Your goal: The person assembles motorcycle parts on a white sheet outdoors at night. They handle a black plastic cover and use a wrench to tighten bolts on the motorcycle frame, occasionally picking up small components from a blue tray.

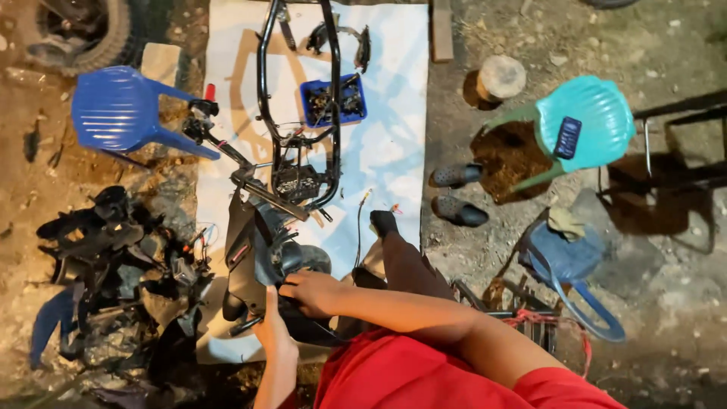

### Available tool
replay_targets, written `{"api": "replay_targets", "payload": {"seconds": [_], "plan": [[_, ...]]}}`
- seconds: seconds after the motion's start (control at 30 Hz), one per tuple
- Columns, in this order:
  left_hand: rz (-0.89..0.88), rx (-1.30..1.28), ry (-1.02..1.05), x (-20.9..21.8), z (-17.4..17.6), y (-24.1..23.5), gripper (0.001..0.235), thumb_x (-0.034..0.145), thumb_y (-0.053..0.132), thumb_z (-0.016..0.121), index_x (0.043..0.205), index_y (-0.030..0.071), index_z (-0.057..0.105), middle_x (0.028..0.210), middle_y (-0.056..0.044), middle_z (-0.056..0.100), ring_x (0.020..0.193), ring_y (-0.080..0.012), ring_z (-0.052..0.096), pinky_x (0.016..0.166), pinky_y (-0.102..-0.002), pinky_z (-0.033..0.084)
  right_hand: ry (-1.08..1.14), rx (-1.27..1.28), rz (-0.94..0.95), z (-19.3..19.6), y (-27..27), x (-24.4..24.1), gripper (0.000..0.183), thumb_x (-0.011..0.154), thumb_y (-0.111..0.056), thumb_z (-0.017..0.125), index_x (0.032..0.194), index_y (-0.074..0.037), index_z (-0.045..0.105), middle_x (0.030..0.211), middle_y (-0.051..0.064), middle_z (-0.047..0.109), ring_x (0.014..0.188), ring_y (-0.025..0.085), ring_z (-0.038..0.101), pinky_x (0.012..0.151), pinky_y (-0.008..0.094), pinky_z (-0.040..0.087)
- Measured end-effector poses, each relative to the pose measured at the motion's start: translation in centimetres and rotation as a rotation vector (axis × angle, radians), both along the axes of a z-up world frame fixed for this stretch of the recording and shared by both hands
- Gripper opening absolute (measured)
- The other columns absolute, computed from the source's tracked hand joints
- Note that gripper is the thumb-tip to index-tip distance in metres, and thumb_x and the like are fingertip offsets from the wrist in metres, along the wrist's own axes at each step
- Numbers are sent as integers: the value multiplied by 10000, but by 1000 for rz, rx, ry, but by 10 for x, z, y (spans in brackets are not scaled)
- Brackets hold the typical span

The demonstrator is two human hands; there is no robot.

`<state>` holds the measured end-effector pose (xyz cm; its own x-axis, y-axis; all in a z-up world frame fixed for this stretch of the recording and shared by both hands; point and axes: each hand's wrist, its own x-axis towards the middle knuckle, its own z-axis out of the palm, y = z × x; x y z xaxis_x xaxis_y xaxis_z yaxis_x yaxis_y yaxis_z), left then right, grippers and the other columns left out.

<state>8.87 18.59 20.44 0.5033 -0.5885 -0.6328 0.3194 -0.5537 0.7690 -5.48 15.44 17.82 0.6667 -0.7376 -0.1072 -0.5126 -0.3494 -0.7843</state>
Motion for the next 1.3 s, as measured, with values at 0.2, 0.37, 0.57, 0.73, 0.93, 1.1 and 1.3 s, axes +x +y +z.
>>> {"api": "replay_targets", "payload": {"seconds": [0.2, 0.37, 0.57, 0.73, 0.93, 1.1, 1.3], "plan": [[1, -31, -117, 27, -92, 14, 516, 1036, 458, 572, 1297, 13, 559, 1194, -84, 635, 1018, -202, 625, 887, -388, 537, -75, -30, -120, 9, 17, -10, 539, 766, -133, 749, 1278, -90, 586, 1240, 112, 588, 1147, 369, 590, 909, 462, 510], [9, 130, 119, 3, -91, 9, 674, 1057, 574, 366, 1428, 24, 484, 1426, -110, 559, 1237, -273, 588, 1032, -440, 501, -65, -36, -239, -20, 22, -18, 507, 781, -106, 705, 1281, -101, 618, 1276, 102, 604, 1195, 343, 589, 965, 449, 515], [-31, 261, 433, -13, -114, -4, 761, 1026, 650, 155, 1515, 148, 449, 1569, -74, 489, 1430, -311, 481, 1166, -504, 388, -25, 68, -408, -22, 22, -30, 511, 768, -63, 641, 1274, -138, 642, 1400, 90, 583, 1246, 331, 569, 920, 462, 503], [-83, 358, 395, -26, -114, -13, 757, 1007, 657, 101, 1481, 228, 506, 1531, -20, 531, 1394, -270, 507, 1134, -505, 403, -50, -3, -583, -30, 30, -37, 421, 820, -116, 663, 1241, -138, 650, 1365, 102, 610, 1257, 326, 582, 976, 456, 500], [-167, 451, 266, -25, -156, -12, 772, 1017, 679, 90, 1433, 231, 562, 1435, -17, 612, 1311, -234, 554, 1038, -410, 421, -141, -147, -667, -36, 32, -50, 373, 868, -236, 708, 1219, -126, 643, 1242, 108, 628, 1141, 330, 587, 985, 428, 506], [-172, 363, 300, -53, -120, -11, 797, 1004, 719, 113, 1419, 181, 531, 1415, -44, 621, 1269, -249, 607, 1003, -418, 480, -43, -1, -626, -2, 23, -67, 501, 875, -294, 709, 1318, -93, 587, 1086, 107, 604, 1052, 328, 569, 879, 457, 492], [-191, 220, 231, -52, -105, 2, 713, 978, 718, 302, 1480, 246, 483, 1438, 17, 589, 1310, -210, 565, 1056, -407, 444, -104, 17, -577, -6, 25, -63, 497, 855, -266, 699, 1311, -102, 589, 1149, 131, 622, 1099, 368, 558, 904, 485, 479]]}}
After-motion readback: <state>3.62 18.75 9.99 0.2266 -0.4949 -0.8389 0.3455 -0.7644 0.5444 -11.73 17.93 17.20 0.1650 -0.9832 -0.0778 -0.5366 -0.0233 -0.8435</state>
